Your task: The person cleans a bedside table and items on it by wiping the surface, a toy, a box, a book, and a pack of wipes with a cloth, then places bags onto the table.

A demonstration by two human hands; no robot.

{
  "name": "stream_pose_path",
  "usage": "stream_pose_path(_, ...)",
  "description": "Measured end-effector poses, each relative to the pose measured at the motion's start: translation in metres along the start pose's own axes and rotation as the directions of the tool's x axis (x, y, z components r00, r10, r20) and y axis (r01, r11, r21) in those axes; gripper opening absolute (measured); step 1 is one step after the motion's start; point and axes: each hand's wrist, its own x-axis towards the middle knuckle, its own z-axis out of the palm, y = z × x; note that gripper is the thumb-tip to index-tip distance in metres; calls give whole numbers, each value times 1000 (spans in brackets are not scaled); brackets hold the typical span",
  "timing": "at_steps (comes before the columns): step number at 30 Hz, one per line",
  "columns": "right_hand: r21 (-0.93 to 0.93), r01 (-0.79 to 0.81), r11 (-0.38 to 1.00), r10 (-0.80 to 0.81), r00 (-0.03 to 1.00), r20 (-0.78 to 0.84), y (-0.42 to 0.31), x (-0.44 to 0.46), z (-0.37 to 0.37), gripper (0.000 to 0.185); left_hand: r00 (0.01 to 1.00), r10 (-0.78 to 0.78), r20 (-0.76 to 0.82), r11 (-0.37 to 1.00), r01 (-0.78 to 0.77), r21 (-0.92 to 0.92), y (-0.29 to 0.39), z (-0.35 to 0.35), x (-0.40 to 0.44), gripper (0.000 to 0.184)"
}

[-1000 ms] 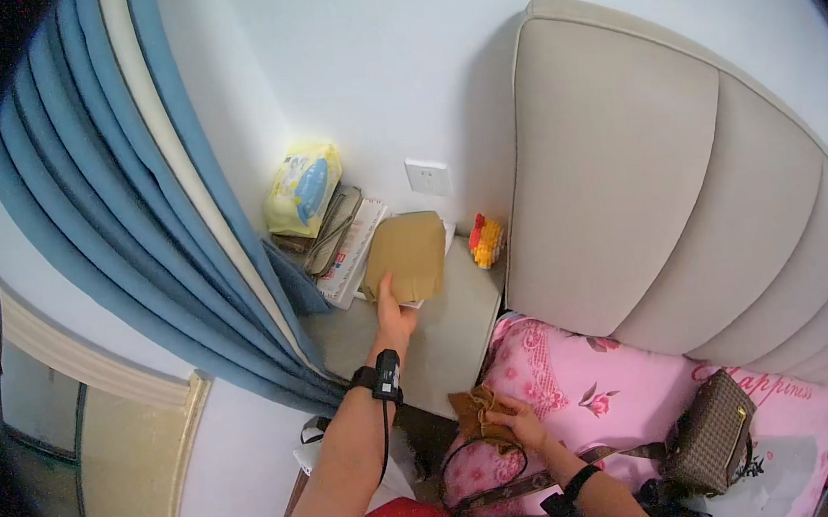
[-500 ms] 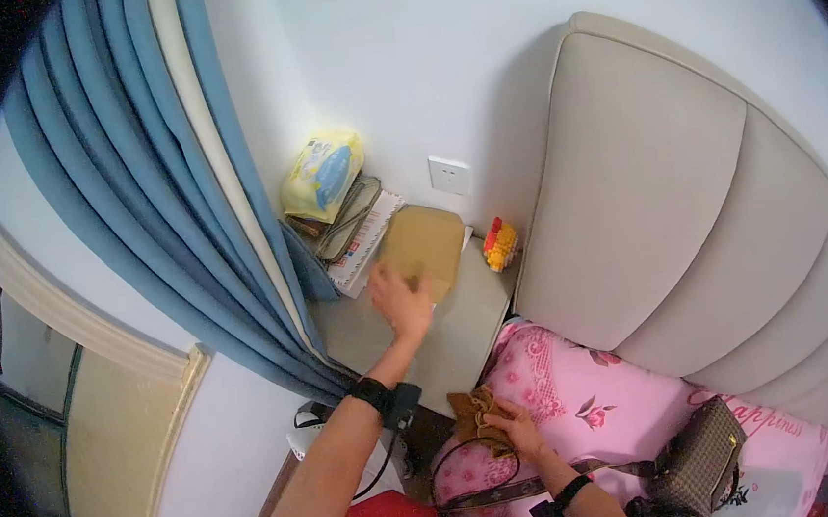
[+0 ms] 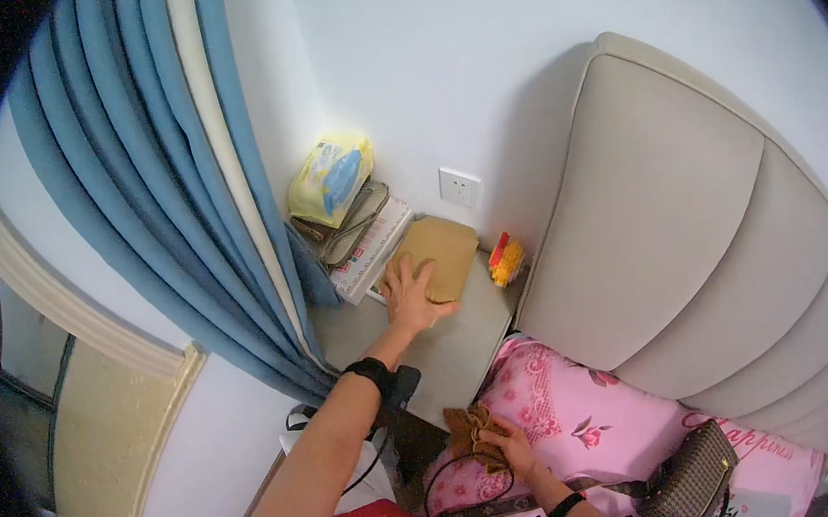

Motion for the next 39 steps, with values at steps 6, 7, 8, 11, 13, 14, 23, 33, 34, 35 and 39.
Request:
stream_pose_path(6, -36, 7, 999, -6, 1000, 16, -5, -2, 2, 38, 995, -24, 96, 996, 32, -82, -20, -19, 21, 100)
stream_pose_path(7, -43, 19, 999, -18, 1000, 10, -7, -4, 6, 38, 993, -29, 116, 997, 37, -65, -22, -23, 25, 101)
stream_pose_path(8, -50, 32, 998, -32, 999, 6, -9, -4, 7, 38, 992, -38, 121, 997, 46, -65, -25, -25, 30, 101)
stream_pose_path(11, -26, 40, 999, -39, 999, 24, -3, -1, 2, 40, 991, -75, 113, 997, 77, -15, -28, -27, 35, 101)
stream_pose_path(13, -74, 58, 996, -57, 998, 16, -3, -1, 3, 41, 991, -110, 73, 991, 104, 81, -17, -21, 31, 98)
stream_pose_path(14, -100, 67, 993, -66, 998, 12, -5, -2, 4, 41, 996, -52, 70, 989, 42, 142, -12, -19, 30, 96)
stream_pose_path(23, -121, 94, 988, -87, 994, 64, 13, 18, -16, 41, 956, 125, 267, 977, -165, 133, -1, -34, 13, 87)
stream_pose_path(33, -179, 238, 955, -232, 971, 55, 22, 34, -13, 26, 586, -279, 761, -175, 748, -641, 4, -81, -209, 93)
stream_pose_path(34, -114, 238, 965, -241, 970, -16, 22, 39, -6, 24, 548, -311, 777, -195, 763, -616, 7, -81, -230, 95)
stream_pose_path(35, 99, 204, 974, -207, 978, 17, 15, 33, 8, 26, 547, -273, 791, -246, 756, -607, 8, -77, -246, 96)
stream_pose_path(39, 236, 253, 938, -273, 960, 57, 31, 41, 77, 41, 638, -141, 757, -257, 715, -650, 10, -74, -274, 98)
